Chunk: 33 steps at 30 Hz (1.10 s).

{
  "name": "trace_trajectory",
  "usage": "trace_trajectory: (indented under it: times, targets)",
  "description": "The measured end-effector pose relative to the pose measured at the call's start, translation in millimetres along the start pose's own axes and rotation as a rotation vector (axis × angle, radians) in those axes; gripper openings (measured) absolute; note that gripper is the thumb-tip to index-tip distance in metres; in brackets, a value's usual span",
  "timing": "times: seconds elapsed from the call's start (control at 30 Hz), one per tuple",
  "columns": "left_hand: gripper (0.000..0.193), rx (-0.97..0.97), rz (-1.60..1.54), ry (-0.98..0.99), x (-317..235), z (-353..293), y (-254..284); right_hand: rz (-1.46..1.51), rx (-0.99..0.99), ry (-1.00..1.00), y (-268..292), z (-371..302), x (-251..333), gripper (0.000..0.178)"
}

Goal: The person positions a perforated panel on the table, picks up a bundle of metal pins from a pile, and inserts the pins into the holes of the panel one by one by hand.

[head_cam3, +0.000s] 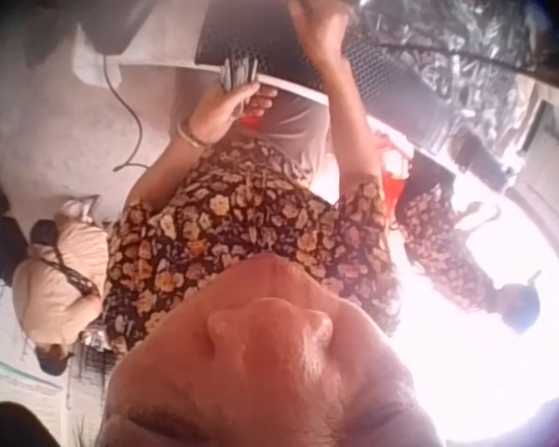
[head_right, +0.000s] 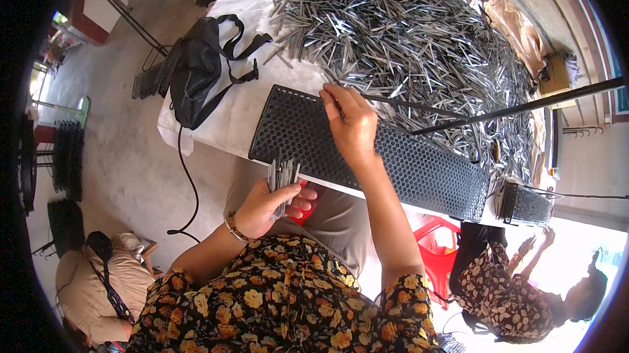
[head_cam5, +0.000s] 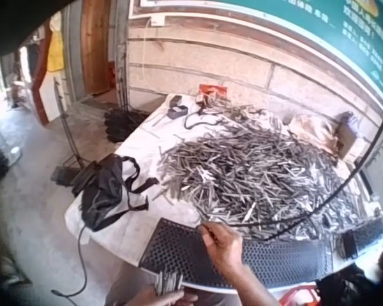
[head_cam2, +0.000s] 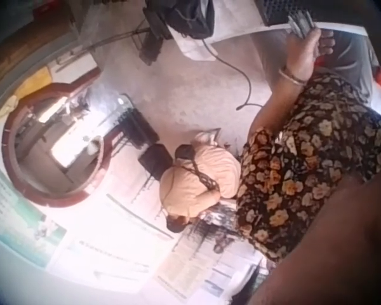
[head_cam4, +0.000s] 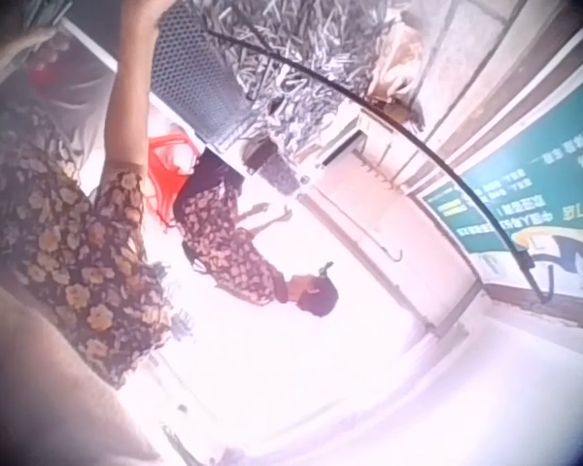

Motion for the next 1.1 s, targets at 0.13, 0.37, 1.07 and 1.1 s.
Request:
trace_trajectory:
  times: [0.13,0.37,1.07,1.1]
  targets:
    - [0.027,-0.009,-0.010,0.034,5.5,-2.8,8.4,-0.114,-0.029,0.168,-11.4,-6.9,-0.6,0.012]
    - [0.027,-0.065,-0.043,0.082,12.3,-4.0,14.7,-0.145,0.110,0.217,-26.4,-13.5,-8.8,0.013]
    - [0.027,-0.061,-0.015,0.017,4.9,2.6,6.0,0.272,0.115,-0.417,13.2,-19.4,-8.7,0.021]
    - [0.028,-0.061,-0.011,0.022,5.1,2.1,6.6,0.263,0.109,-0.419,11.7,-17.4,-9.0,0.022]
Point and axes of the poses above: each hand's wrist, its own z-axis towards the middle knuckle, its own y-axis out of the back of the hand, x = y × z, the point moved 5 cm from there along z, towards the middle knuckle, and after that the axes turned 6 degrees about -z, right-handed, at the moved point
